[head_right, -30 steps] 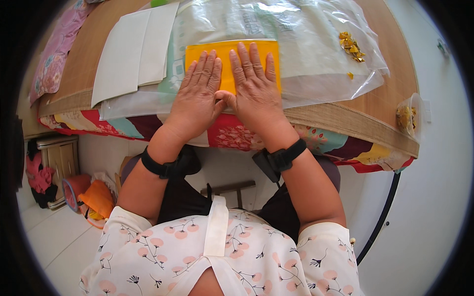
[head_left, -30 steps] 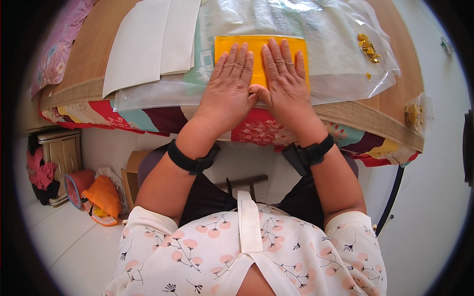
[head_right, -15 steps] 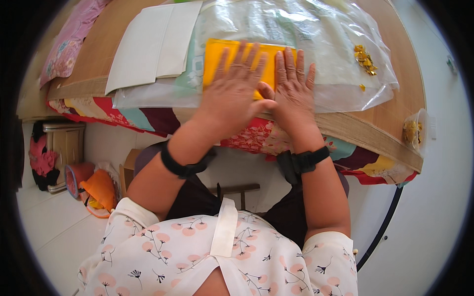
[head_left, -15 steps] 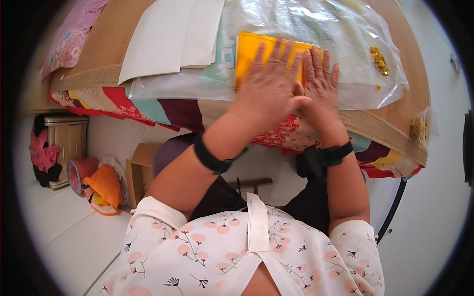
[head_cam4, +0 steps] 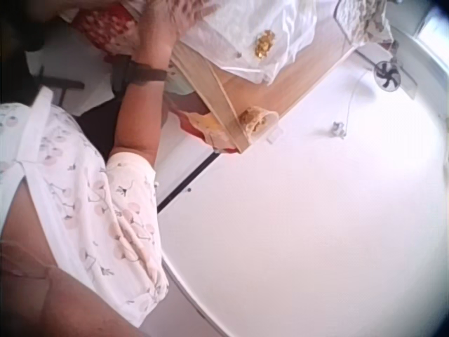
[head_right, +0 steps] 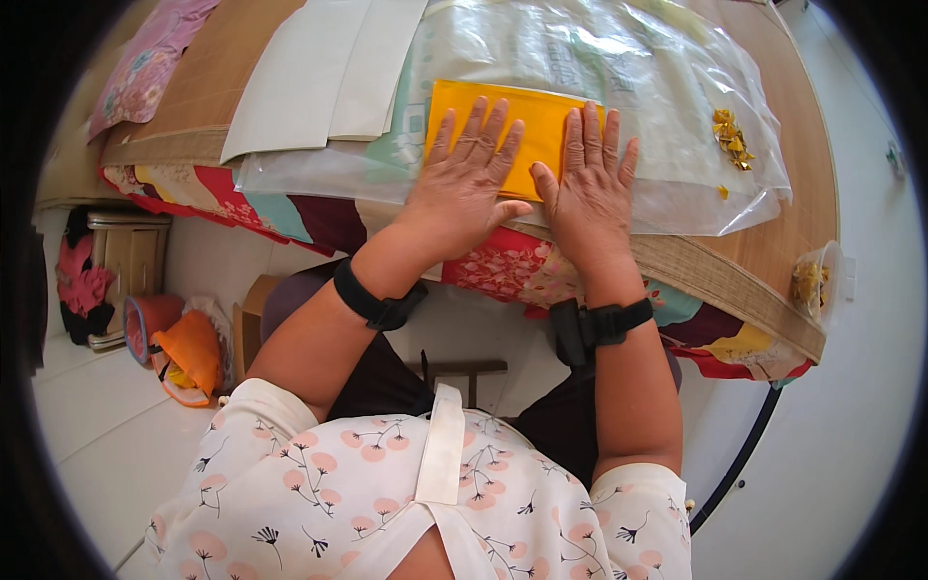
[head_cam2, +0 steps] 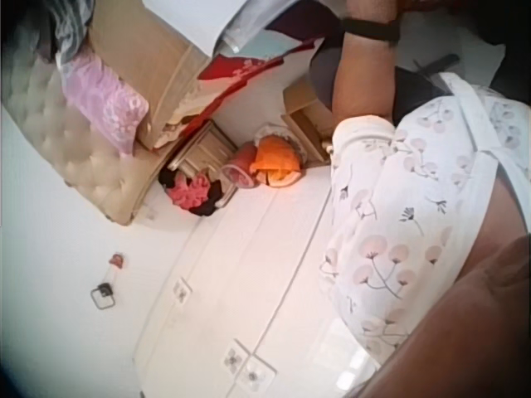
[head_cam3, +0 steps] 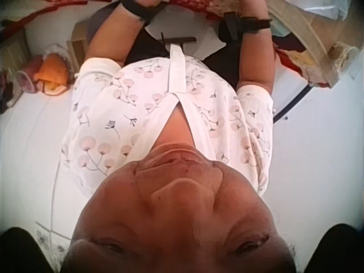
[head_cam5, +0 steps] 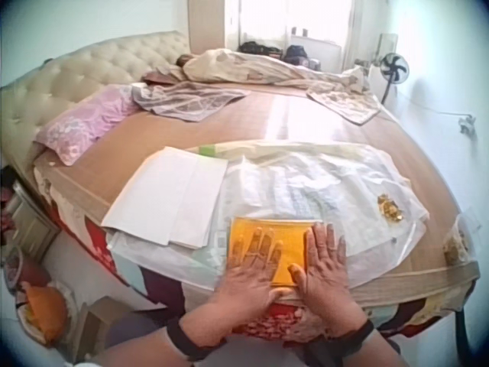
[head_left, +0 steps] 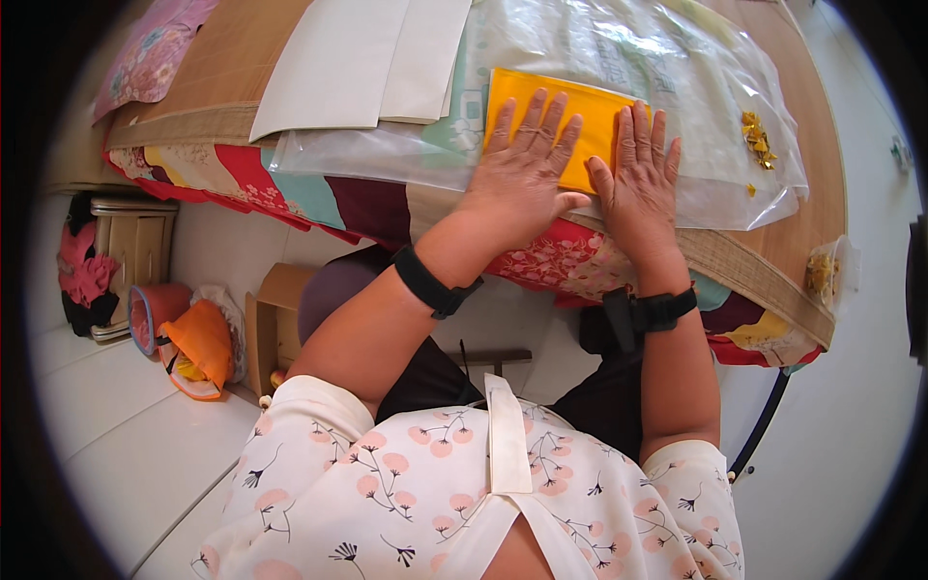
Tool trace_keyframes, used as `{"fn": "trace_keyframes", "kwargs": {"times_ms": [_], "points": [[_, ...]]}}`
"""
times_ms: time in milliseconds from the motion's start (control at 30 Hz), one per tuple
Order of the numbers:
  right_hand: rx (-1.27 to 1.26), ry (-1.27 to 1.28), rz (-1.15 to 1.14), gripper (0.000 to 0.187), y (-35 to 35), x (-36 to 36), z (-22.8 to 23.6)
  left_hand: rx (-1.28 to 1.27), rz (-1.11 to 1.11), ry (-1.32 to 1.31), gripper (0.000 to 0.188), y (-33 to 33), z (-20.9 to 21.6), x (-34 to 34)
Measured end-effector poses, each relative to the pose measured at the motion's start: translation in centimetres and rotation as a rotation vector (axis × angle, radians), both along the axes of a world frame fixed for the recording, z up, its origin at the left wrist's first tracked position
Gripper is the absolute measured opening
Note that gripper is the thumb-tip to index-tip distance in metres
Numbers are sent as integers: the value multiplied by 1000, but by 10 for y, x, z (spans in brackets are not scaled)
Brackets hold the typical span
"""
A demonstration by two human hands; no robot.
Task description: The person sorts gold and white paper sheets by hand, picking them up from a pile, turning them over, and smoothing them out on a table surface before stacking them.
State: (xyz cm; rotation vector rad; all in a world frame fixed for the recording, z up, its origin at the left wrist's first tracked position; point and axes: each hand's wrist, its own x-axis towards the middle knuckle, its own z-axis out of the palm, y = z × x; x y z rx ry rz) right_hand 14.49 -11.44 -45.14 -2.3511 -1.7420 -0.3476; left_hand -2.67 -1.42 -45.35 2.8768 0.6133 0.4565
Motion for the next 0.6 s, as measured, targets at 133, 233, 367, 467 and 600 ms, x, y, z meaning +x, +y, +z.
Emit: {"fn": "trace_keyframes", "kwargs": {"times_ms": [133, 233, 367, 467, 600], "points": [[4, -23, -13, 76, 0, -1, 2, 57, 120, 61, 88, 4, 0, -21], [-2, -38, -23, 77, 1, -4, 6, 60, 160, 71, 86, 4, 3, -25], [-23, -175, -50, 82, 1, -19, 26, 49, 177, 104, 83, 2, 3, -24], [82, 21, 186, 88, 16, -48, 31, 24, 178, 69, 77, 4, -2, -21], [73, 344, 399, 92, 31, -85, 22, 33, 65, -68, 70, 4, 0, -27]]}}
